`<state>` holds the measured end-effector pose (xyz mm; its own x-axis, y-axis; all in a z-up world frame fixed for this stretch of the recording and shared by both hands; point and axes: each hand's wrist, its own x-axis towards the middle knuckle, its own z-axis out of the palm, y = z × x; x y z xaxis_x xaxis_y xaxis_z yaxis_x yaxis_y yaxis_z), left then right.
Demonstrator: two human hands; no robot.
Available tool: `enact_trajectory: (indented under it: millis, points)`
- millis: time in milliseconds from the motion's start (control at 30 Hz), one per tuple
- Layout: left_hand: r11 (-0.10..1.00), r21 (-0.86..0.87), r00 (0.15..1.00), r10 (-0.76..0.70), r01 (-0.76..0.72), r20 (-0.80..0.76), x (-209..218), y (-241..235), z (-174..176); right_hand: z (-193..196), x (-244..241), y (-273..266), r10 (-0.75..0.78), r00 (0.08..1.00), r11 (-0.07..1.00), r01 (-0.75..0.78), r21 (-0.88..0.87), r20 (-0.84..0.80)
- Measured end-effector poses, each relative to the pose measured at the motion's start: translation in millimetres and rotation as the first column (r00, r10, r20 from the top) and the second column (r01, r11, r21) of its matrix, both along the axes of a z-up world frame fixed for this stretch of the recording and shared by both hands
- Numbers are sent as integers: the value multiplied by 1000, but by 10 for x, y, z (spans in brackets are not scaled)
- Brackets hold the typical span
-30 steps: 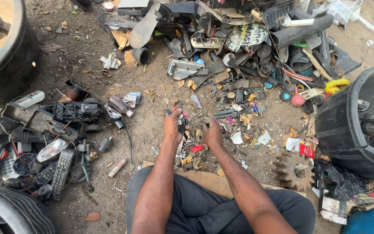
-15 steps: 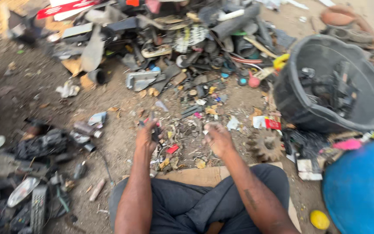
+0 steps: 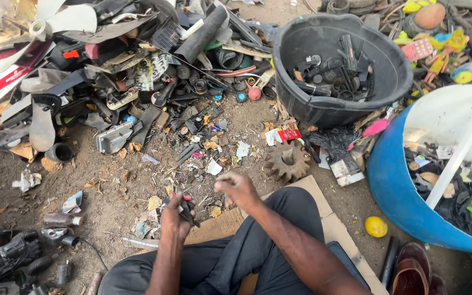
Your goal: The person sits on a cardboard sheet and sorts through a pile of electronic waste and miscellaneous debris. They pick up various items such as plastic casings, wires, and small components, inspect them, and place them into nearby buckets or piles.
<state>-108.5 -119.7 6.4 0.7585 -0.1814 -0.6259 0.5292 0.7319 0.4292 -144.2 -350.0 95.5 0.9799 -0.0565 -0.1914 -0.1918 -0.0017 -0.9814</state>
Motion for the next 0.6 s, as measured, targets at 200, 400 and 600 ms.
enact_trajectory:
  millis: [200, 400, 600]
  points:
    - [951, -307, 998, 30, -46, -56, -156, -550, -304, 140, -141, 208, 270, 878, 895, -77, -440, 395]
    - [968, -154, 979, 189, -199, -77, -38, -763, 319, -269, 154, -463, -458, 887, 805, 383, 452, 64]
    - [952, -259, 939, -72, 166, 335, 191, -2205, 1878, -357, 354, -453, -654, 753, 460, 473, 751, -74]
